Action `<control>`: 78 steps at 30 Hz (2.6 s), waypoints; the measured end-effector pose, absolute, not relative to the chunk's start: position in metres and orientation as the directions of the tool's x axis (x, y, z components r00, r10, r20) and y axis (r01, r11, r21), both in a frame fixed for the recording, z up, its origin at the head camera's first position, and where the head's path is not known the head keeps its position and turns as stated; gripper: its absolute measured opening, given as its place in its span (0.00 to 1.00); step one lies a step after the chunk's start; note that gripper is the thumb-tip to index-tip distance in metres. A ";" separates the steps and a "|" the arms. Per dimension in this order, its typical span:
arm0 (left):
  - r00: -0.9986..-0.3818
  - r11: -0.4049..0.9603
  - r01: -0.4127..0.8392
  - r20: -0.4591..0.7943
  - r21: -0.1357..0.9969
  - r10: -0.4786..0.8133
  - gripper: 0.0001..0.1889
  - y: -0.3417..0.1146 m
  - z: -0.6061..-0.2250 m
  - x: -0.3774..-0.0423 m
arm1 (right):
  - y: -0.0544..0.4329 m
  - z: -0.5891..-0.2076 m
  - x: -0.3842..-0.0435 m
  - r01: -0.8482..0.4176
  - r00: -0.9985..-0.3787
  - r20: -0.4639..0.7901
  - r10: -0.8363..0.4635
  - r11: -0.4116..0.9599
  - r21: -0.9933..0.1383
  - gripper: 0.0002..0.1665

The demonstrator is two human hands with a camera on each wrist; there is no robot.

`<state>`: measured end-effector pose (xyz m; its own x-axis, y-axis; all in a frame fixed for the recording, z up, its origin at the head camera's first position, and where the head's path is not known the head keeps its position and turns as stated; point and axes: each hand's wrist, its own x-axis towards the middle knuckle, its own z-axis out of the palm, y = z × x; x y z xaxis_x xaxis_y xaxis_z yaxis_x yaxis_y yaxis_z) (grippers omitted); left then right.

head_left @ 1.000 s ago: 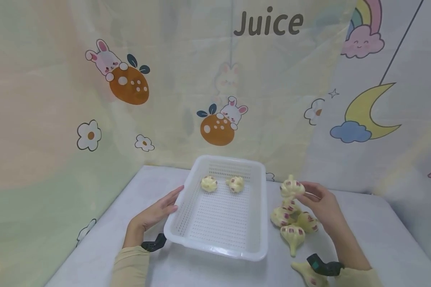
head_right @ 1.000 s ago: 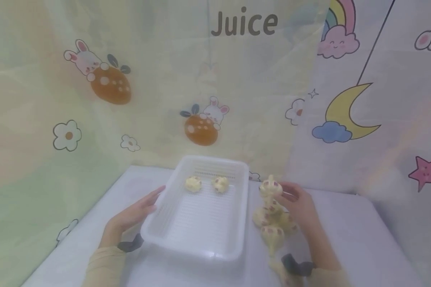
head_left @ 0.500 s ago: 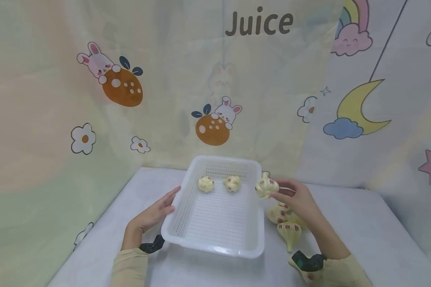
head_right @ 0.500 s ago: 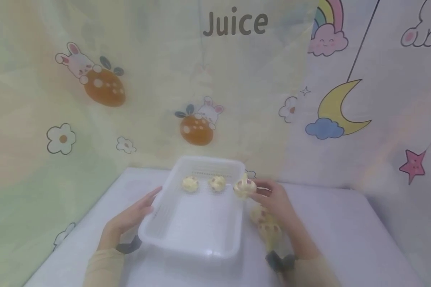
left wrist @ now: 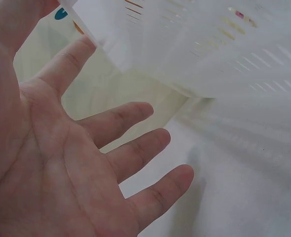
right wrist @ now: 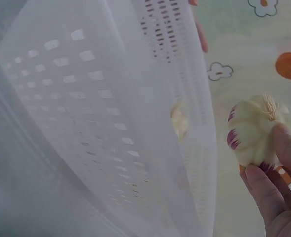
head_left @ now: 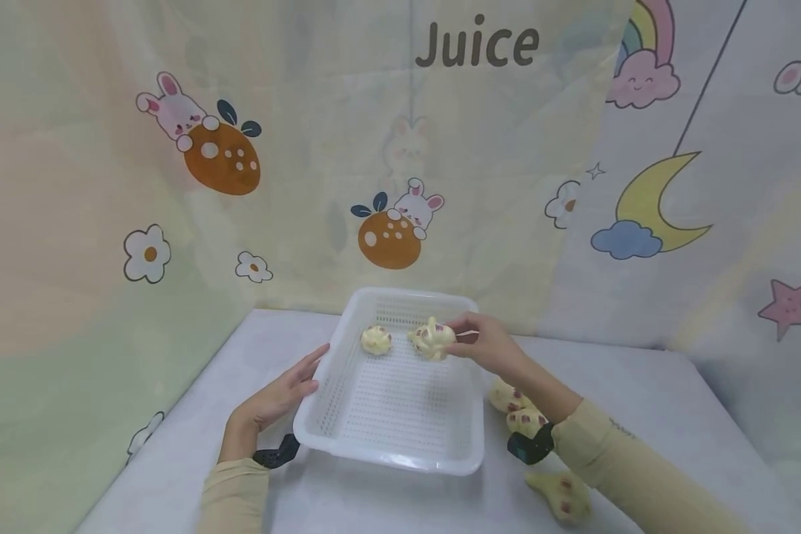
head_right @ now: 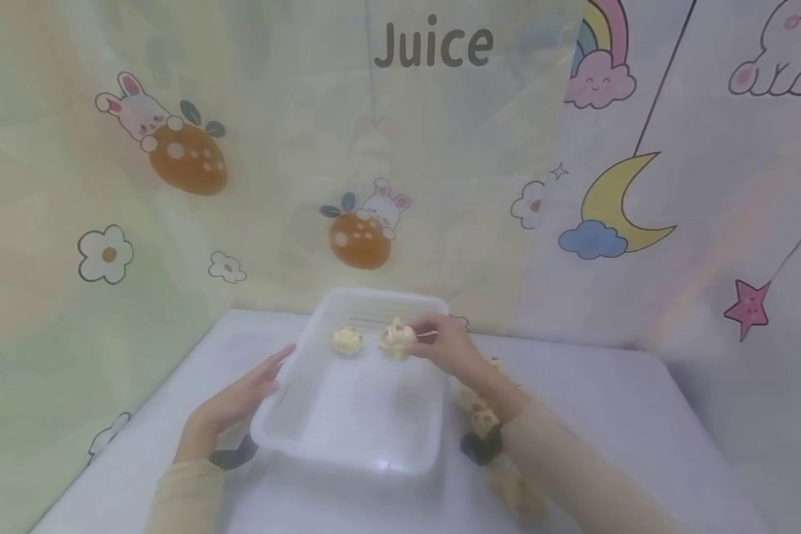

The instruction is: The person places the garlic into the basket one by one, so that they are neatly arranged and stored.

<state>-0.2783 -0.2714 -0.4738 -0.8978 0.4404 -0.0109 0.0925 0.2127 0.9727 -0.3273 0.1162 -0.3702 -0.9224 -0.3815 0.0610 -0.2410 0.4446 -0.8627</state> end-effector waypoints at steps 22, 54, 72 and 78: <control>-0.906 0.214 0.064 -0.033 0.975 0.422 0.34 -0.271 -0.471 -0.274 | 0.037 -0.379 -0.369 -0.205 -0.955 0.075 -0.288 0.455 -0.867 0.20; -0.894 0.178 0.061 -0.026 0.982 0.447 0.35 -0.275 -0.473 -0.279 | 0.018 -0.419 -0.385 -0.088 -0.885 -0.157 -0.437 0.489 -0.868 0.17; -0.903 0.169 0.041 -0.036 0.985 0.428 0.34 -0.271 -0.472 -0.278 | 0.014 -0.434 -0.377 -0.029 -0.870 -0.217 -0.443 0.485 -0.874 0.21; -0.898 0.160 0.044 -0.031 0.986 0.440 0.34 -0.272 -0.473 -0.277 | 0.010 -0.439 -0.378 -0.060 -0.887 -0.194 -0.419 0.521 -0.851 0.20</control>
<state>-0.2773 -0.2720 -0.4730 -0.8977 0.4395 -0.0309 0.0444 0.1599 0.9861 -0.3776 0.0102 -0.4393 -0.8869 -0.4193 -0.1940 -0.0604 0.5215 -0.8511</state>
